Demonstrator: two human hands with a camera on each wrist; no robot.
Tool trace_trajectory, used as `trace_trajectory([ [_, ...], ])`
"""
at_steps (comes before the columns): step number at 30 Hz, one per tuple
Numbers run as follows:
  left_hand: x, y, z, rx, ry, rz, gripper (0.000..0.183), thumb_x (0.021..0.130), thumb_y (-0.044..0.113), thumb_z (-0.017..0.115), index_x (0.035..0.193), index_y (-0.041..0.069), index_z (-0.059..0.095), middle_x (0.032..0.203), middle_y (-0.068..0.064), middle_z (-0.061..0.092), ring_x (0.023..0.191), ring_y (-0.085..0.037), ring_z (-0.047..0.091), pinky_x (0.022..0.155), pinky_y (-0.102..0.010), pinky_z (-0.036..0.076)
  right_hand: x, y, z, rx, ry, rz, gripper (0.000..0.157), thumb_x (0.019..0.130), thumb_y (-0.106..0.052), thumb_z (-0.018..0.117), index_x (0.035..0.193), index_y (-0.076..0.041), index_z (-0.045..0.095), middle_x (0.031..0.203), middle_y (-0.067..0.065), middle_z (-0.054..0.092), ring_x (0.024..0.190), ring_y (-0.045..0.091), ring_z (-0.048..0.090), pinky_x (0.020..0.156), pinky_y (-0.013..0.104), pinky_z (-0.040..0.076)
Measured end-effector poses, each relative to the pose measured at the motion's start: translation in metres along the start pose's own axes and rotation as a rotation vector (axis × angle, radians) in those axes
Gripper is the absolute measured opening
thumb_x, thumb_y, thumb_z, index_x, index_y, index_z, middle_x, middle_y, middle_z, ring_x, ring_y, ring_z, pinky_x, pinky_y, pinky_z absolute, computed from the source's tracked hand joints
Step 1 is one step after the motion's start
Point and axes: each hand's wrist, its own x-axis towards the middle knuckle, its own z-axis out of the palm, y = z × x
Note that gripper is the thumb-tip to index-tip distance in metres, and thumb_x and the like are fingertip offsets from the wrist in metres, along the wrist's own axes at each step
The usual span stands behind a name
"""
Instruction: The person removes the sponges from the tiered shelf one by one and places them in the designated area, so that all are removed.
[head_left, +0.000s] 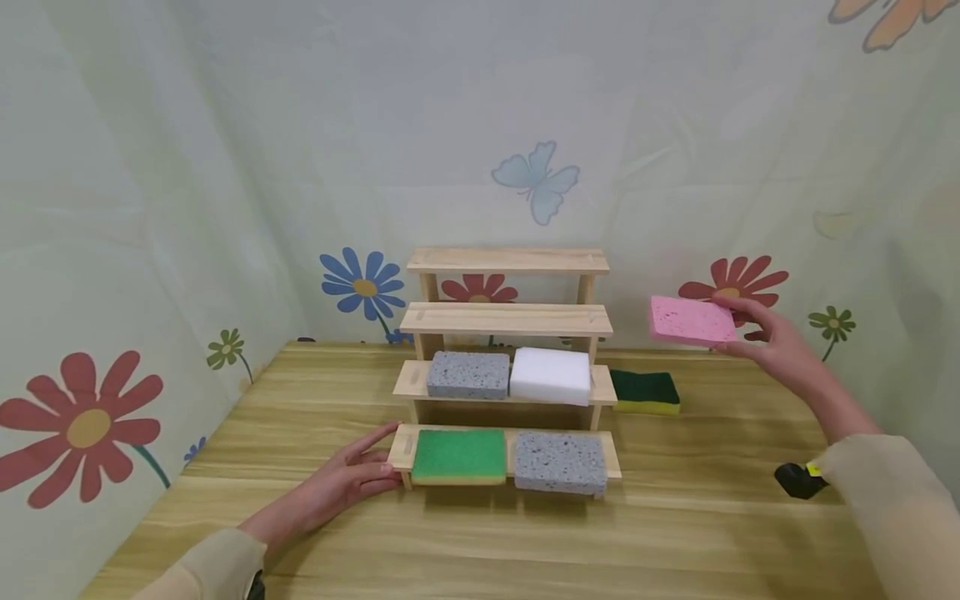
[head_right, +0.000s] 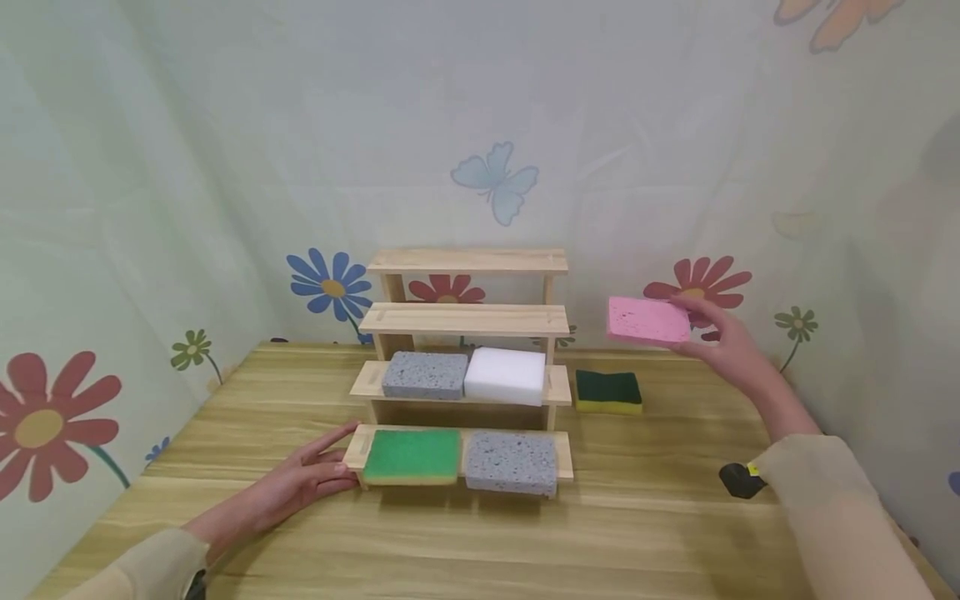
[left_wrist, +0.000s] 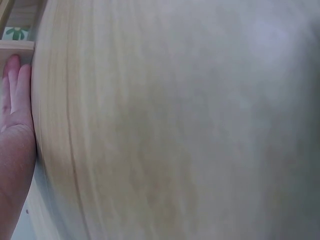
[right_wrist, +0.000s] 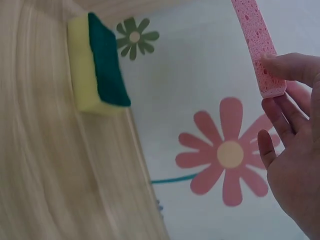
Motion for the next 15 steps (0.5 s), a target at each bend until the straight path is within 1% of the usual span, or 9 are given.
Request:
trace_trajectory([
  [3, -0.001, 0.000, 0.000, -0.004, 0.003, -0.004, 0.078, 0.101, 0.007, 0.052, 0.161, 0.017, 0.003, 0.134, -0.009, 0.057, 0.120, -0.019, 0.062, 0.104, -0.031, 0.052, -0.003, 0.009, -0.002, -0.023, -0.009, 0.036, 0.064, 0.093, -0.021, 0.068, 0.148, -0.005, 0.041, 0.118, -0.026, 0.044, 0.104, -0.009, 0.039, 0.078, 0.008, 0.038],
  [5, -0.001, 0.000, 0.000, -0.008, 0.005, -0.006, 0.078, 0.101, 0.007, 0.052, 0.161, 0.017, 0.003, 0.134, -0.010, 0.057, 0.120, -0.019, 0.062, 0.105, -0.031, 0.052, -0.004, 0.016, -0.003, -0.026, -0.014, 0.043, 0.064, 0.093, -0.020, 0.067, 0.149, -0.005, 0.040, 0.123, -0.021, 0.045, 0.105, -0.010, 0.038, 0.078, 0.008, 0.039],
  [6, -0.001, 0.000, 0.000, -0.009, 0.005, -0.007, 0.079, 0.101, 0.007, 0.052, 0.161, 0.017, 0.003, 0.134, -0.010, 0.057, 0.120, -0.019, 0.062, 0.105, -0.031, 0.052, -0.005, 0.019, -0.003, -0.024, -0.015, 0.046, 0.064, 0.093, -0.019, 0.067, 0.149, -0.004, 0.040, 0.126, -0.017, 0.046, 0.106, -0.011, 0.038, 0.078, 0.006, 0.039],
  [8, -0.001, 0.000, 0.000, -0.013, 0.003, -0.009, 0.079, 0.101, 0.007, 0.053, 0.161, 0.017, 0.003, 0.135, -0.010, 0.057, 0.120, -0.018, 0.062, 0.105, -0.031, 0.052, -0.006, 0.026, -0.003, -0.020, -0.019, 0.052, 0.065, 0.093, -0.018, 0.067, 0.150, -0.004, 0.039, 0.130, -0.003, 0.048, 0.106, -0.011, 0.038, 0.077, 0.003, 0.040],
  [11, -0.001, 0.000, 0.001, -0.018, 0.000, -0.012, 0.079, 0.100, 0.007, 0.053, 0.161, 0.017, 0.003, 0.135, -0.009, 0.057, 0.120, -0.018, 0.062, 0.104, -0.030, 0.052, -0.009, 0.036, -0.004, -0.024, -0.038, 0.077, 0.066, 0.094, -0.018, 0.066, 0.151, -0.005, 0.036, 0.139, 0.015, 0.044, 0.106, -0.010, 0.037, 0.075, 0.001, 0.040],
  [13, 0.000, 0.000, 0.001, -0.016, -0.004, -0.010, 0.080, 0.100, 0.008, 0.053, 0.161, 0.017, 0.002, 0.134, -0.008, 0.058, 0.119, -0.018, 0.063, 0.103, -0.029, 0.053, -0.012, 0.041, -0.004, -0.034, -0.058, 0.103, 0.067, 0.095, -0.019, 0.065, 0.152, -0.004, 0.034, 0.143, 0.022, 0.040, 0.111, 0.001, 0.042, 0.075, 0.001, 0.040],
  [15, 0.000, 0.000, 0.001, -0.012, -0.007, -0.007, 0.080, 0.100, 0.008, 0.054, 0.161, 0.016, 0.002, 0.133, -0.008, 0.058, 0.119, -0.018, 0.063, 0.103, -0.029, 0.053, -0.014, 0.046, -0.005, -0.050, -0.078, 0.135, 0.069, 0.095, -0.020, 0.064, 0.153, -0.003, 0.031, 0.145, 0.027, 0.039, 0.117, 0.016, 0.044, 0.075, 0.004, 0.040],
])
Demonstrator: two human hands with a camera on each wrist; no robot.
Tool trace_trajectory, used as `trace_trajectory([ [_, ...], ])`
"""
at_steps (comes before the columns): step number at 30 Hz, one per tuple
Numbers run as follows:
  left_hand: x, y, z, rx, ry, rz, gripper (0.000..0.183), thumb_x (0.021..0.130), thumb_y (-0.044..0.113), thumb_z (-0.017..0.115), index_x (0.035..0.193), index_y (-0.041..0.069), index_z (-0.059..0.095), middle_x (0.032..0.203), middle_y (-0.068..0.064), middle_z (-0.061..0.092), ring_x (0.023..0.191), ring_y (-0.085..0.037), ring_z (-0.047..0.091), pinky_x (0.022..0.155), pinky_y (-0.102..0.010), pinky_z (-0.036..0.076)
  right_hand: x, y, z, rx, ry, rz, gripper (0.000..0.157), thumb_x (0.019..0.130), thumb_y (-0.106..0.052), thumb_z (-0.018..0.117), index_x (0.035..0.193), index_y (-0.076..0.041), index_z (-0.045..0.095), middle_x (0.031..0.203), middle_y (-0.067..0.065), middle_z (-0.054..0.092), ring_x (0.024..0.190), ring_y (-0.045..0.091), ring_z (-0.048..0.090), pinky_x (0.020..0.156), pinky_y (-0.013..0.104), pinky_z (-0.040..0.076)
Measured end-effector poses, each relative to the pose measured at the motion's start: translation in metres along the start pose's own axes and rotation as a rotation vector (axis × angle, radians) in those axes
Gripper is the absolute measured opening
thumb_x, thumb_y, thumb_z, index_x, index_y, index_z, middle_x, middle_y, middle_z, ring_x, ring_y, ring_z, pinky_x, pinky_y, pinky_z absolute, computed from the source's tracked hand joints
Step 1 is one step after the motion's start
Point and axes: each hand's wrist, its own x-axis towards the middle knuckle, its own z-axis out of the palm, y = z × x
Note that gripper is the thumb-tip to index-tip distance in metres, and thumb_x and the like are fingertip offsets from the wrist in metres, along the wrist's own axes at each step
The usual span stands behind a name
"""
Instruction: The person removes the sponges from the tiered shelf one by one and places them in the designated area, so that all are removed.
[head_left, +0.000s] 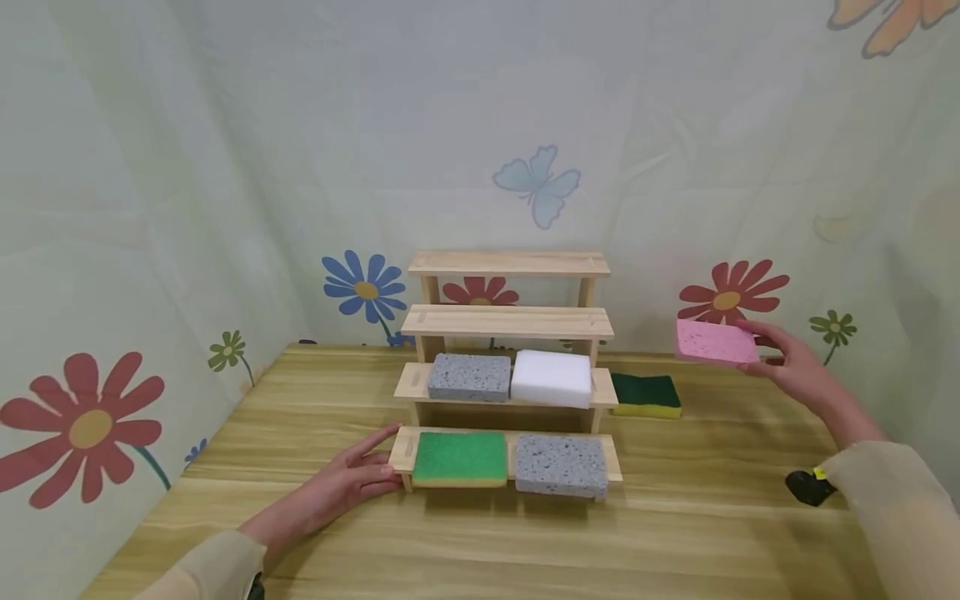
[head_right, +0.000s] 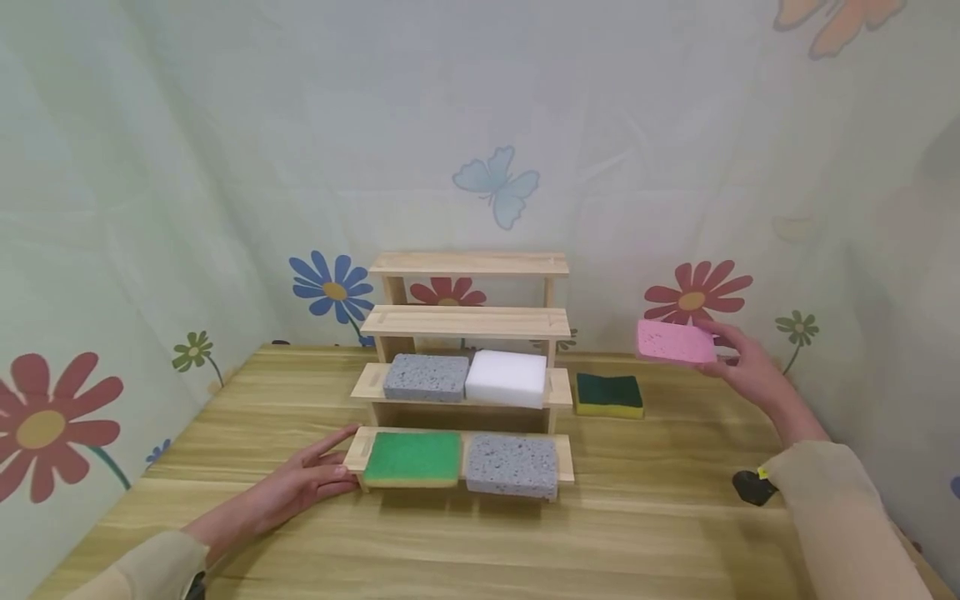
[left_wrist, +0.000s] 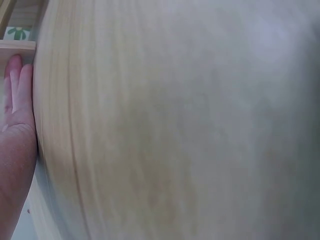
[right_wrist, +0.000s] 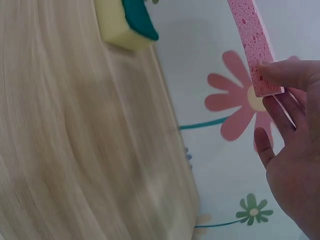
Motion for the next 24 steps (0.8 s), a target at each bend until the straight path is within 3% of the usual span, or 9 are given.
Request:
trace_trajectory([
  [3, 0.001, 0.001, 0.001, 0.002, -0.003, 0.002, 0.080, 0.100, 0.008, 0.054, 0.161, 0.016, 0.002, 0.133, -0.008, 0.058, 0.119, -0.018, 0.063, 0.103, -0.029, 0.053, -0.002, 0.006, 0.001, -0.017, -0.023, 0.037, 0.071, 0.096, -0.020, 0.063, 0.153, 0.000, 0.027, 0.147, 0.031, 0.036, 0.122, 0.042, 0.041, 0.081, 0.017, 0.045],
  [6, 0.000, 0.001, 0.001, 0.001, -0.002, -0.001, 0.080, 0.100, 0.008, 0.054, 0.161, 0.016, 0.002, 0.134, -0.009, 0.057, 0.119, -0.019, 0.063, 0.104, -0.029, 0.052, -0.004, 0.012, 0.002, -0.031, -0.039, 0.057, 0.072, 0.096, -0.021, 0.063, 0.153, 0.002, 0.026, 0.147, 0.035, 0.034, 0.124, 0.052, 0.038, 0.089, 0.046, 0.053],
  [9, 0.000, 0.001, 0.001, -0.001, 0.002, -0.004, 0.080, 0.100, 0.008, 0.053, 0.161, 0.017, 0.002, 0.134, -0.009, 0.057, 0.119, -0.019, 0.063, 0.104, -0.029, 0.052, -0.005, 0.018, 0.004, -0.029, -0.062, 0.067, 0.073, 0.097, -0.024, 0.062, 0.154, 0.002, 0.025, 0.148, 0.037, 0.031, 0.127, 0.056, 0.035, 0.094, 0.072, 0.043],
  [16, 0.000, -0.001, -0.001, 0.004, 0.001, -0.005, 0.078, 0.101, 0.008, 0.053, 0.161, 0.017, 0.003, 0.134, -0.008, 0.056, 0.120, -0.019, 0.062, 0.104, -0.029, 0.052, -0.006, 0.035, 0.009, -0.042, -0.079, 0.062, 0.069, 0.095, -0.017, 0.063, 0.151, 0.005, 0.029, 0.146, 0.038, 0.035, 0.128, 0.056, 0.035, 0.097, 0.076, 0.035],
  [24, 0.001, -0.002, -0.003, 0.009, -0.001, 0.008, 0.079, 0.101, 0.007, 0.052, 0.161, 0.017, 0.002, 0.132, -0.007, 0.059, 0.119, -0.018, 0.063, 0.104, -0.029, 0.052, -0.009, 0.060, 0.017, -0.022, -0.123, 0.141, 0.070, 0.094, -0.011, 0.059, 0.153, 0.004, 0.025, 0.148, 0.038, 0.029, 0.131, 0.058, 0.029, 0.100, 0.077, 0.031],
])
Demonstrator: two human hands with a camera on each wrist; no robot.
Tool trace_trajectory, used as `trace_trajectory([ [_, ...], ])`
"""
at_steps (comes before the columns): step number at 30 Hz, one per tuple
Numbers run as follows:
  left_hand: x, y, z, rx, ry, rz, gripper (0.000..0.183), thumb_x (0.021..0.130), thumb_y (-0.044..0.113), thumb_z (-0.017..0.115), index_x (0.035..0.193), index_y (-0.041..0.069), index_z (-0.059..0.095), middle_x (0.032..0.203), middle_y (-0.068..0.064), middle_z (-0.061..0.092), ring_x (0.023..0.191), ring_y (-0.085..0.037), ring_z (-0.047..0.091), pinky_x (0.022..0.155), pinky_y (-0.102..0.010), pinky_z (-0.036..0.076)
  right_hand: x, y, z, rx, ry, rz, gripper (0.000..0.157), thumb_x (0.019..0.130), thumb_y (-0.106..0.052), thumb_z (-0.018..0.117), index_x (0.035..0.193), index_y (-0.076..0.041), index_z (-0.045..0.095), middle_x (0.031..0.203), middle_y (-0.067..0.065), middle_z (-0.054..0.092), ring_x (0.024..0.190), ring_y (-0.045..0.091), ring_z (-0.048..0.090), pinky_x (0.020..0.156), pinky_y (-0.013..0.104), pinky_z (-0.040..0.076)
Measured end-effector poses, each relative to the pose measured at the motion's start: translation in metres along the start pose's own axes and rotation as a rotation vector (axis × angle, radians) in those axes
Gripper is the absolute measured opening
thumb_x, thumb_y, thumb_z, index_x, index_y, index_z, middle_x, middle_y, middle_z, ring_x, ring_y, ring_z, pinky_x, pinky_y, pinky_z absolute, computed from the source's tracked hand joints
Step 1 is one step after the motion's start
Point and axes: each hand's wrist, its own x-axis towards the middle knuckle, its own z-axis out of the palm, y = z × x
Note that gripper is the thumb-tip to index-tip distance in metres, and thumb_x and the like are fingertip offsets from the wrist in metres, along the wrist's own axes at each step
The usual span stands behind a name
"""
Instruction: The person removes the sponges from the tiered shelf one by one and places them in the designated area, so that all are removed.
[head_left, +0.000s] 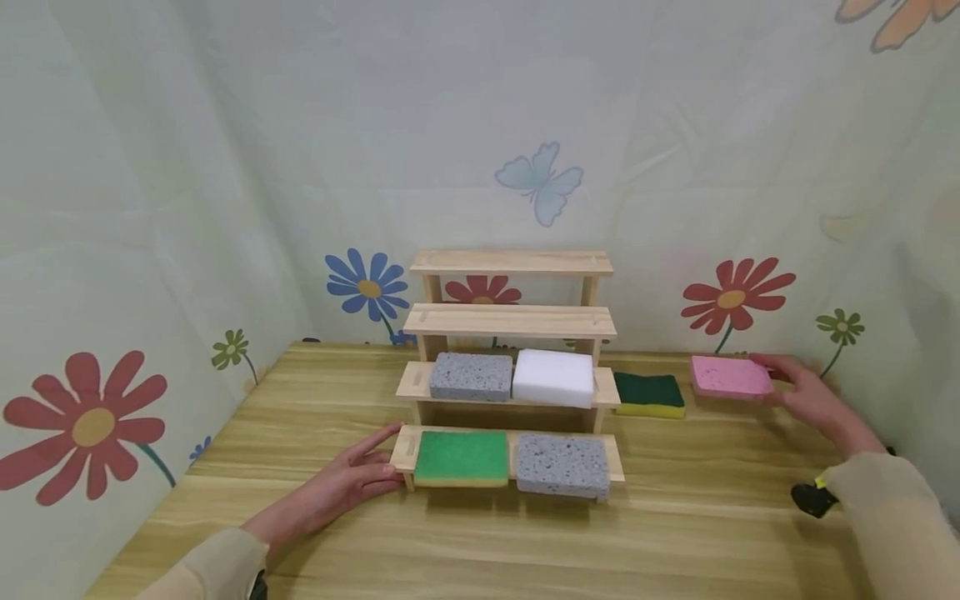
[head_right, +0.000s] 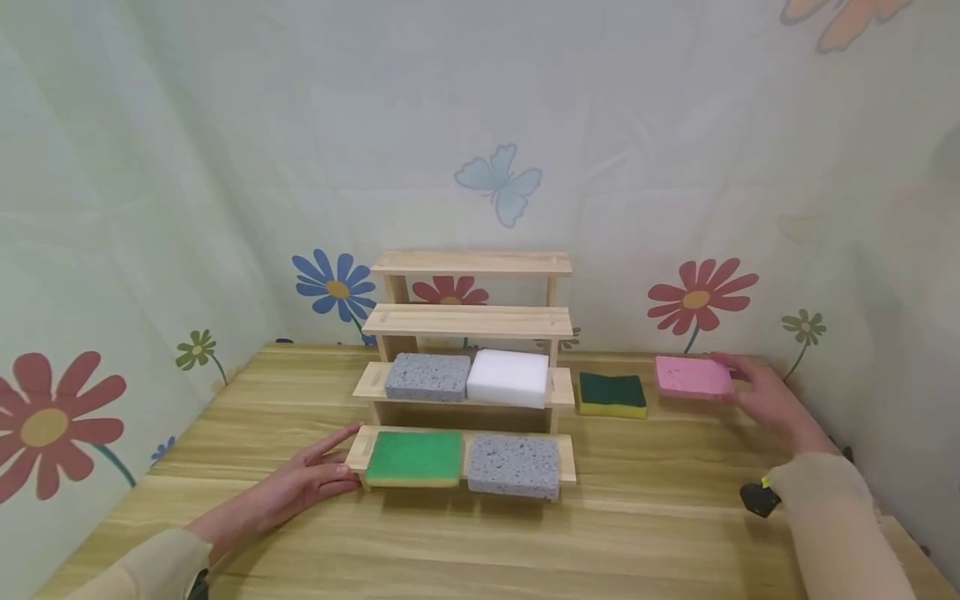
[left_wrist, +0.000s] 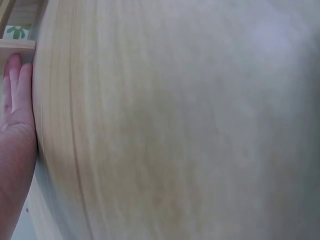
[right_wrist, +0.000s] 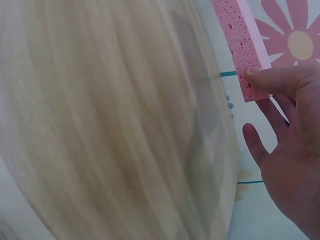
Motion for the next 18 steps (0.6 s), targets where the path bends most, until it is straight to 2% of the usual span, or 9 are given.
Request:
trace_trajectory([
  [6, -0.0010, 0.0005, 0.0005, -0.004, -0.005, 0.001, 0.080, 0.101, 0.006, 0.052, 0.161, 0.016, 0.001, 0.130, -0.006, 0.059, 0.118, -0.018, 0.063, 0.104, -0.029, 0.052, -0.0019, 0.0054, 0.0039, -0.055, -0.019, -0.019, 0.069, 0.093, -0.016, 0.063, 0.150, 0.007, 0.031, 0.145, 0.039, 0.034, 0.128, 0.057, 0.034, 0.101, 0.076, 0.033],
  [12, -0.0024, 0.0015, 0.0014, -0.007, -0.007, -0.004, 0.081, 0.100, 0.008, 0.053, 0.160, 0.016, 0.000, 0.130, -0.005, 0.060, 0.118, -0.017, 0.063, 0.103, -0.029, 0.052, -0.0034, 0.0045, 0.0046, -0.061, -0.059, 0.022, 0.070, 0.087, -0.009, 0.065, 0.147, 0.009, 0.034, 0.145, 0.040, 0.035, 0.128, 0.058, 0.035, 0.101, 0.075, 0.034],
  [18, -0.0013, 0.0014, 0.0013, -0.009, -0.005, 0.001, 0.080, 0.100, 0.007, 0.052, 0.160, 0.015, 0.000, 0.130, -0.005, 0.060, 0.118, -0.018, 0.063, 0.103, -0.029, 0.052, -0.0035, 0.0119, 0.0064, -0.091, -0.085, 0.026, 0.069, 0.087, -0.008, 0.064, 0.147, 0.009, 0.034, 0.145, 0.041, 0.035, 0.127, 0.058, 0.038, 0.100, 0.073, 0.037],
])
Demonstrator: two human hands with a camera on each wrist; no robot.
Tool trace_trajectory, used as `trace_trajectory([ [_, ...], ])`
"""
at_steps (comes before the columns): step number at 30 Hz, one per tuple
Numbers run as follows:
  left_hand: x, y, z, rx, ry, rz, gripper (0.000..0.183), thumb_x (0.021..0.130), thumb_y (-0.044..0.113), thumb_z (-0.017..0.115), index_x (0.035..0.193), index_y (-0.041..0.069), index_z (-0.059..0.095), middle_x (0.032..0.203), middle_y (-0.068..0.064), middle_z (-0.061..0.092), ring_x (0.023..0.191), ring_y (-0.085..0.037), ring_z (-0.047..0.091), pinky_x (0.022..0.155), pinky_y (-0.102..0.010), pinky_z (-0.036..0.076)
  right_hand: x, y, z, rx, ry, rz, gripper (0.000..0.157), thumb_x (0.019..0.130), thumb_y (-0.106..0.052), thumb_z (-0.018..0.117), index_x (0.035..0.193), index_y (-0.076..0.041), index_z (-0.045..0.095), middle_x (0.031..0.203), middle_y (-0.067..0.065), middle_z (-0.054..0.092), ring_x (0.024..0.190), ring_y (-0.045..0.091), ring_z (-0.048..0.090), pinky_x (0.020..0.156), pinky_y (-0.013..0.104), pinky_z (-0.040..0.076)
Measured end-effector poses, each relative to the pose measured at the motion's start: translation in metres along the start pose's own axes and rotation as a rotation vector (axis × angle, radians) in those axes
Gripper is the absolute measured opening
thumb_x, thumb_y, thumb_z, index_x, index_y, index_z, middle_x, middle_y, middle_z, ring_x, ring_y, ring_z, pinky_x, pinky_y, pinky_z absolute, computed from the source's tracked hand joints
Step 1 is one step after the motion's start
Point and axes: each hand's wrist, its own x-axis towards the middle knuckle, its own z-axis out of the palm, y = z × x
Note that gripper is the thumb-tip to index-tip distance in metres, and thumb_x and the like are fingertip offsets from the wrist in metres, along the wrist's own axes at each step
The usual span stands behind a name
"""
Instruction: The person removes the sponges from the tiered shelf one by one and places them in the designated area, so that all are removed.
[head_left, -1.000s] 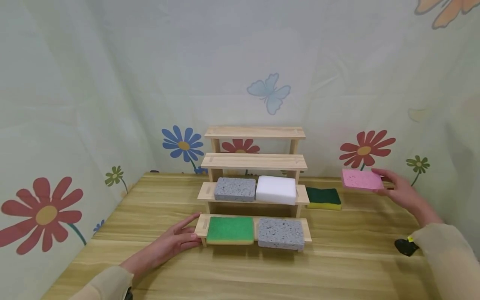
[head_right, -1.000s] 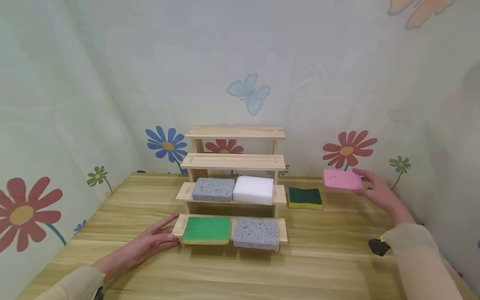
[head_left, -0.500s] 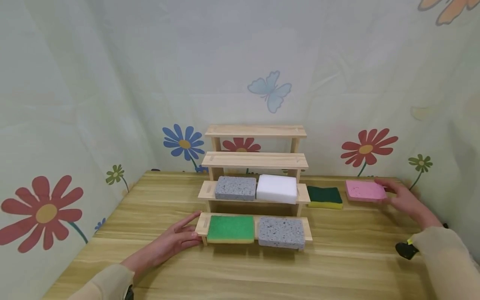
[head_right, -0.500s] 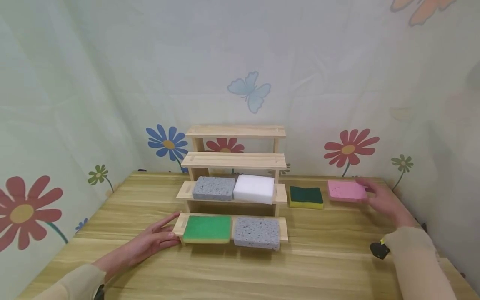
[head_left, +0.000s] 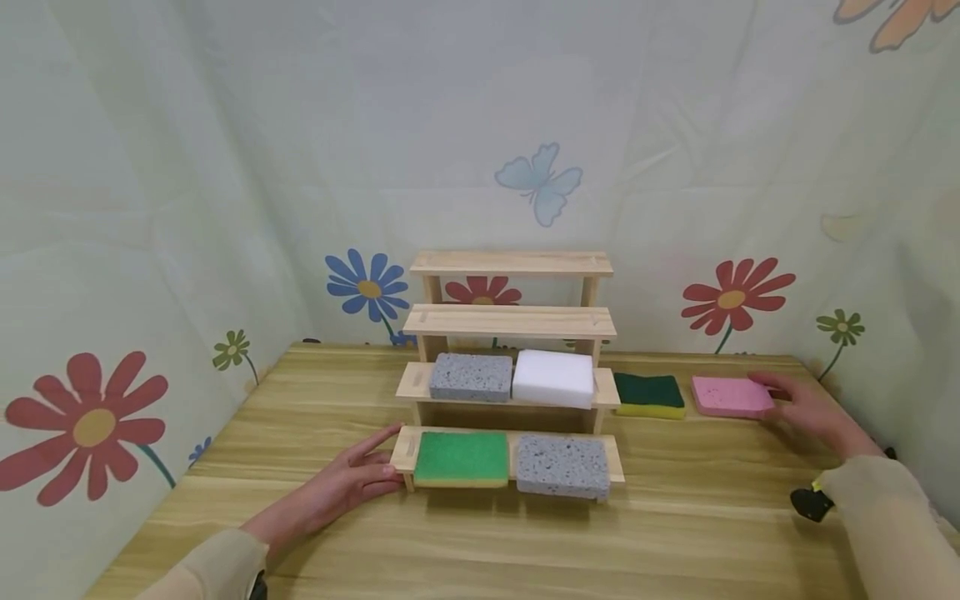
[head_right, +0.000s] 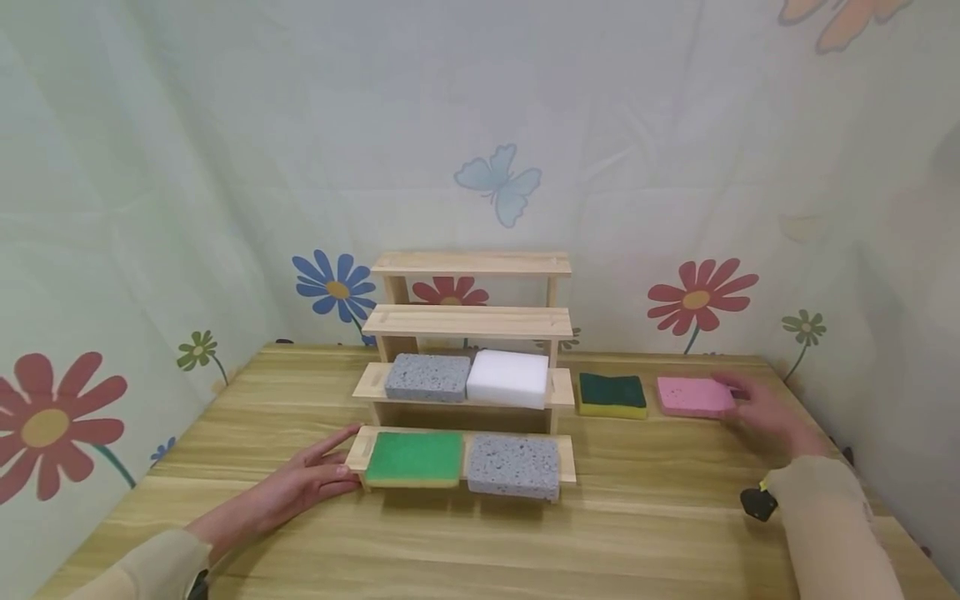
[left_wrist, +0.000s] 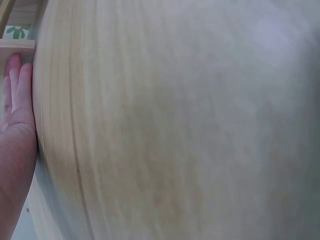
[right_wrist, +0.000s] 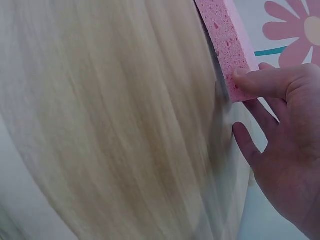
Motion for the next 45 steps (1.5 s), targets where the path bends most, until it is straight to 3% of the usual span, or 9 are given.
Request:
trace_trajectory([
  [8, -0.0009, 0.0003, 0.0000, -0.006, -0.003, 0.000, 0.080, 0.101, 0.007, 0.052, 0.161, 0.016, 0.000, 0.132, -0.006, 0.059, 0.119, -0.018, 0.063, 0.104, -0.029, 0.052, -0.0021, 0.0020, 0.0024, 0.044, -0.077, 0.043, 0.072, 0.092, -0.013, 0.063, 0.150, 0.009, 0.027, 0.147, 0.043, 0.025, 0.130, 0.060, 0.027, 0.102, 0.077, 0.028],
  [25, -0.0011, 0.0009, -0.0003, 0.009, -0.001, -0.013, 0.078, 0.101, 0.008, 0.052, 0.161, 0.017, 0.002, 0.134, -0.007, 0.057, 0.120, -0.018, 0.062, 0.104, -0.029, 0.052, -0.0074, 0.0017, 0.0004, 0.055, -0.112, 0.037, 0.076, 0.092, -0.022, 0.066, 0.152, 0.006, 0.027, 0.149, 0.042, 0.023, 0.131, 0.060, 0.023, 0.100, 0.078, 0.027],
  [45, -0.0014, 0.0023, 0.0014, 0.012, 0.012, -0.014, 0.079, 0.100, 0.007, 0.053, 0.161, 0.017, 0.003, 0.135, -0.009, 0.056, 0.120, -0.020, 0.062, 0.106, -0.031, 0.051, -0.0036, 0.0066, -0.0011, 0.052, -0.123, -0.006, 0.078, 0.091, -0.023, 0.068, 0.151, 0.007, 0.027, 0.149, 0.042, 0.025, 0.131, 0.060, 0.025, 0.101, 0.078, 0.027],
])
